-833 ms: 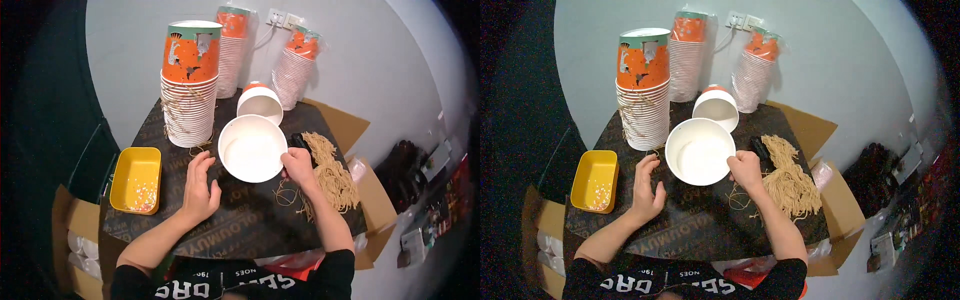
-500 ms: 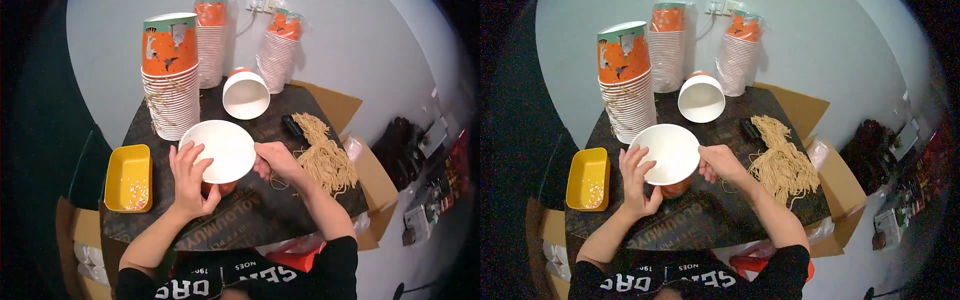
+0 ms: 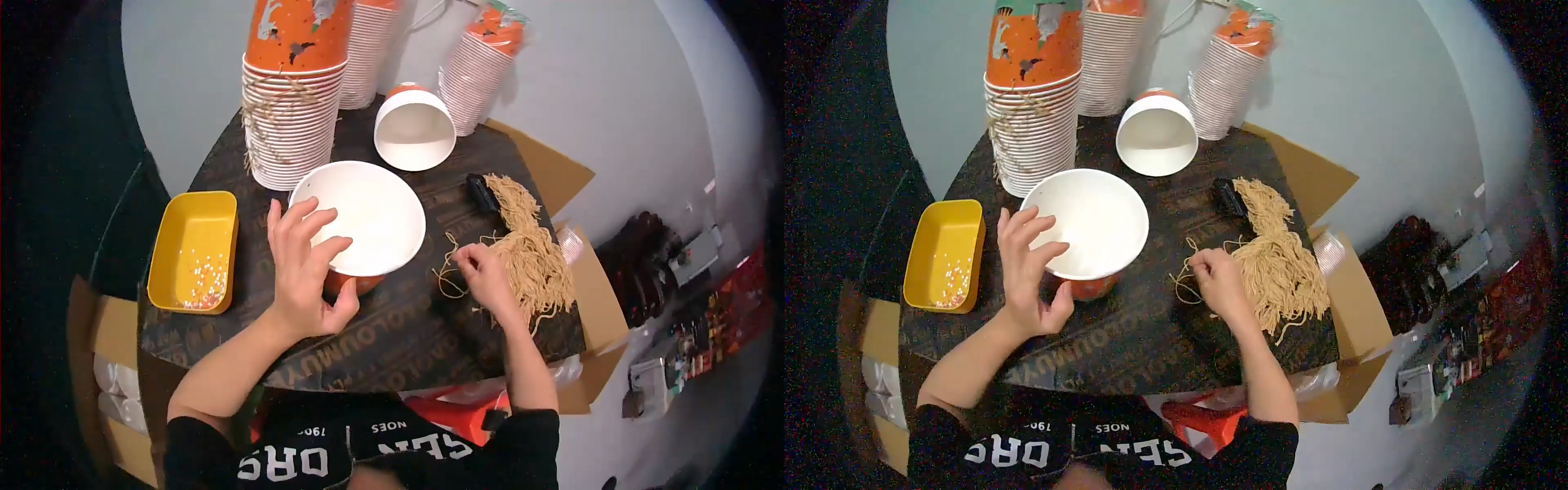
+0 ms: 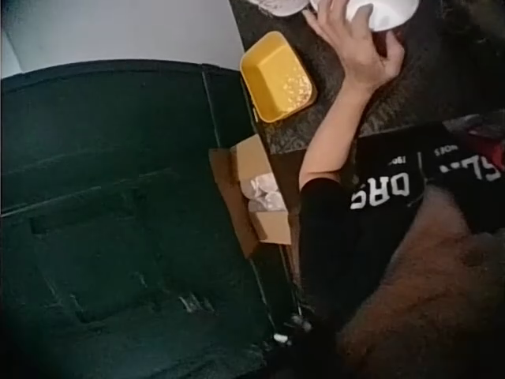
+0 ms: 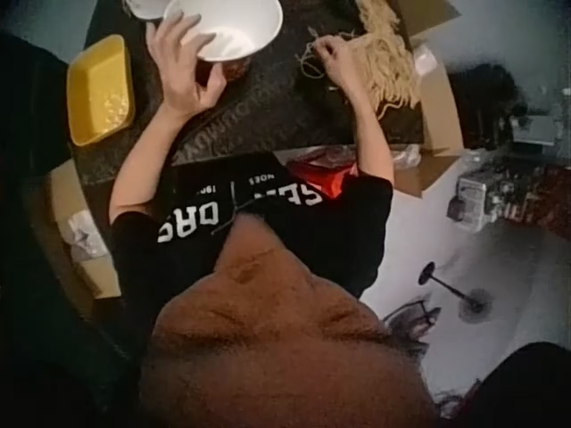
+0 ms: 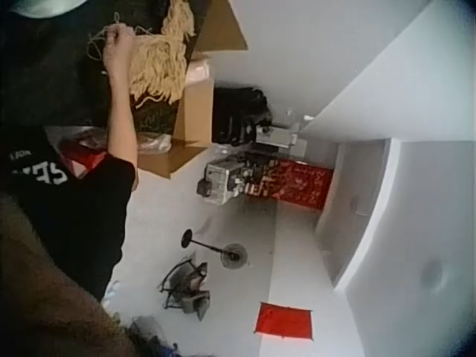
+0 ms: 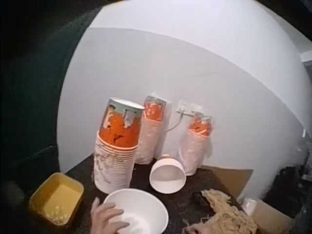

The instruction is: Tie rubber bands around paper cups and stack them.

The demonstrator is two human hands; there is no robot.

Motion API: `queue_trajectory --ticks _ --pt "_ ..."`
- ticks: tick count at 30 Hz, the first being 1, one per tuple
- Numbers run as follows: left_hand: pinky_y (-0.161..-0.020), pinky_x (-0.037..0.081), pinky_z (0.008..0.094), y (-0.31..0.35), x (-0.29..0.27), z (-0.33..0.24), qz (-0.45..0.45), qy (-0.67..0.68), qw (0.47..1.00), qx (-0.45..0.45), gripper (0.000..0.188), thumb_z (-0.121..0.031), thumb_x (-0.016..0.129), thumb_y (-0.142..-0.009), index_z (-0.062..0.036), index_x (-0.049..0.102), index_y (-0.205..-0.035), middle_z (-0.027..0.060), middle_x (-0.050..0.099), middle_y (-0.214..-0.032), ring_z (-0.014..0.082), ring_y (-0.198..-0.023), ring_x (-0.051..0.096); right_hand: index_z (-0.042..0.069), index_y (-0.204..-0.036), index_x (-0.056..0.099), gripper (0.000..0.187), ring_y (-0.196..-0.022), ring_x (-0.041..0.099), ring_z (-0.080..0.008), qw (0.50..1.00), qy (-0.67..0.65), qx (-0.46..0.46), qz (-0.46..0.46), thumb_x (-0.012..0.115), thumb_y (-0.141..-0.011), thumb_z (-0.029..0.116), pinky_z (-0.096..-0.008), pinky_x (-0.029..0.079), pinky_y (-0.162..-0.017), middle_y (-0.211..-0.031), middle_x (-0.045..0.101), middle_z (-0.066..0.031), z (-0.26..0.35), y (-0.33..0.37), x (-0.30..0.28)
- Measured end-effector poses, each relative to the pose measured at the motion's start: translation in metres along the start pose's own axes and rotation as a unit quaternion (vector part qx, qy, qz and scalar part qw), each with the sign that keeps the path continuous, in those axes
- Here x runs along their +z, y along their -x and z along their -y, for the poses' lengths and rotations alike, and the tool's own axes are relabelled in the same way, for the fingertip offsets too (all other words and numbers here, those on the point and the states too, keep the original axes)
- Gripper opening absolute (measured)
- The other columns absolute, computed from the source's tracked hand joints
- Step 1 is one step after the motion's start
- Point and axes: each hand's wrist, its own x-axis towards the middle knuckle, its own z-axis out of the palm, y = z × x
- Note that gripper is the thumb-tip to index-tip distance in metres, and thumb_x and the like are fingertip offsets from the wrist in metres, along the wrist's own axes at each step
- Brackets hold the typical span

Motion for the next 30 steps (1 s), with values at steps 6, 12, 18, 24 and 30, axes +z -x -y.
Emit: queue_trajectory --ticks 6,12,18,24,30 --pt "-0.106 0.021 0.07 0.003 0.0 0.001 0.003 0.001 1.0 0.001 0.047 -0.016 0.066 -0.062 -0.0071 0.057 -0.107 0.0211 0.05 -0.124 0.0454 -0.125 0.042 0.004 -0.083 0.065 0.002 -0.088 0.053 -0.0336 0.99 0.095 -0.105 0.02 0.066 -0.082 0.003 -0.0419 0.044 -0.079 -0.085 0.058 -0.014 0.009 -0.001 0.025" --pt "-0.106 0.021 0.0695 0.002 0.001 0.001 0.002 0.005 1.0 0.012 0.046 -0.016 0.066 -0.062 -0.0069 0.057 -0.106 0.0208 0.051 -0.124 0.0457 -0.124 0.042 0.003 -0.084 0.062 0.006 -0.089 0.053 -0.035 0.959 0.257 -0.118 0.008 0.065 -0.084 0.008 -0.0437 0.044 -0.079 -0.088 0.057 -0.0155 0.007 -0.001 0.04" --pt "-0.106 0.022 0.0688 0.001 -0.006 -0.001 -0.006 -0.015 1.0 0.016 0.04 -0.012 0.065 -0.064 -0.0068 0.059 -0.103 0.0207 0.052 -0.123 0.0456 -0.124 0.043 0.004 -0.086 0.055 0.005 -0.096 0.049 -0.0129 0.961 -0.255 -0.078 0.075 0.057 -0.091 0.006 -0.024 0.04 -0.084 -0.104 0.053 -0.0027 0.071 0.02 0.008" --pt "-0.106 0.023 0.0687 -0.006 -0.015 -0.031 0.033 -0.039 0.998 0.033 0.031 -0.005 0.065 -0.067 -0.006 0.061 -0.098 0.0176 0.054 -0.12 0.0448 -0.123 0.044 0.001 -0.096 0.056 0.008 -0.08 0.055 -0.0119 0.949 -0.293 -0.114 0.033 0.06 -0.092 0.007 -0.0247 0.043 -0.075 -0.085 0.058 -0.0026 0.111 0.062 0.001" --pt "-0.106 0.024 0.0645 -0.013 -0.028 -0.079 0.131 0.047 0.99 -0.03 0.034 0.003 0.07 -0.071 -0.0057 0.063 -0.103 0.0118 0.058 -0.111 0.0421 -0.119 0.045 -0.001 -0.122 0.045 0.029 -0.076 0.054 -0.0093 0.821 -0.568 -0.004 0.053 0.057 -0.096 0.005 -0.0216 0.043 -0.071 -0.084 0.057 -0.0033 0.127 0.08 0.027"
